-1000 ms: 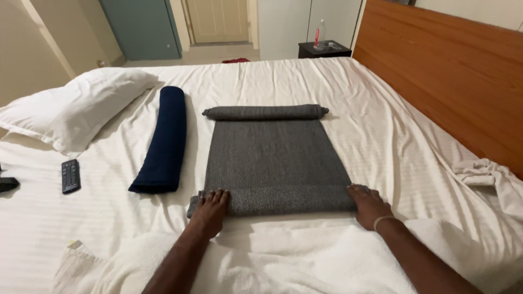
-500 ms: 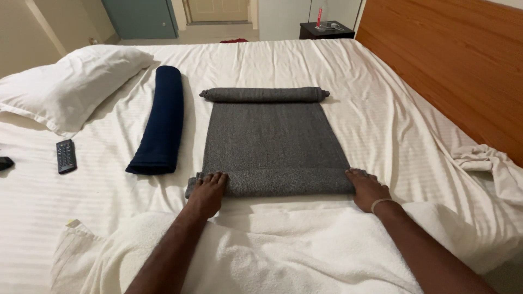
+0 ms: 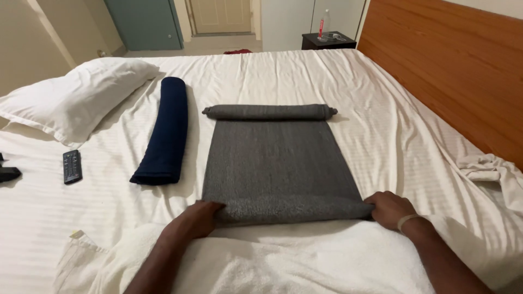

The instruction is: The person rolls a gray towel on a bed into a tight cylindrical shape. They repeatedly smooth and adjust the roll to ensure it is compact and uniform, finishing with a neatly rolled towel.

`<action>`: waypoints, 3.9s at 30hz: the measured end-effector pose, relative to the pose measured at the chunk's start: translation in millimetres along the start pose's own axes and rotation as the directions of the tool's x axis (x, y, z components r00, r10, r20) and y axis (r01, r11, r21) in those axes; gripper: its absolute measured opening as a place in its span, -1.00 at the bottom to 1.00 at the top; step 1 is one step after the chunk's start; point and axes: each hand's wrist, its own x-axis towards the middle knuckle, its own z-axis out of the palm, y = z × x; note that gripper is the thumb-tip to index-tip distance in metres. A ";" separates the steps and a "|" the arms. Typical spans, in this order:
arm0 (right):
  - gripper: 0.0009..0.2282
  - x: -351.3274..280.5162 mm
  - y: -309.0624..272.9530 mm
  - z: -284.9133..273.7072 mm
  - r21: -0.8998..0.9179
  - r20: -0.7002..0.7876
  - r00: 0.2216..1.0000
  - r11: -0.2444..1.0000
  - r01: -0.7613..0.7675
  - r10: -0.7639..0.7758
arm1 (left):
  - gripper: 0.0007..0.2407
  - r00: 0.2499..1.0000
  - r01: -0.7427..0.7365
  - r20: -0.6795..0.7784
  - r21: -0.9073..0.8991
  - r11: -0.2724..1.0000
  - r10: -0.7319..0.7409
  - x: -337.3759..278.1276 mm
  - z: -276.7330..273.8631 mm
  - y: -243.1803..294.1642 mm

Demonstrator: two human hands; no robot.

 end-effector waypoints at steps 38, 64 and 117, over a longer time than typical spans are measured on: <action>-0.60 75.6 45.1 25.7 0.966 0.225 0.969 0.108 -0.235 0.100 | -0.62 0.856 0.299 -0.056 -0.757 0.581 -0.513 65.6 15.3 -78.2; -0.78 90.7 50.3 36.6 0.989 0.143 0.959 -0.015 -0.144 0.246 | -0.74 0.760 0.232 0.052 -0.953 0.196 -0.648 69.4 19.4 -76.5; -0.31 5.6 -83.6 0.9 -0.270 0.005 0.955 0.919 0.287 -0.297 | -0.28 0.995 0.094 -0.058 0.251 0.963 -0.082 45.0 24.9 19.7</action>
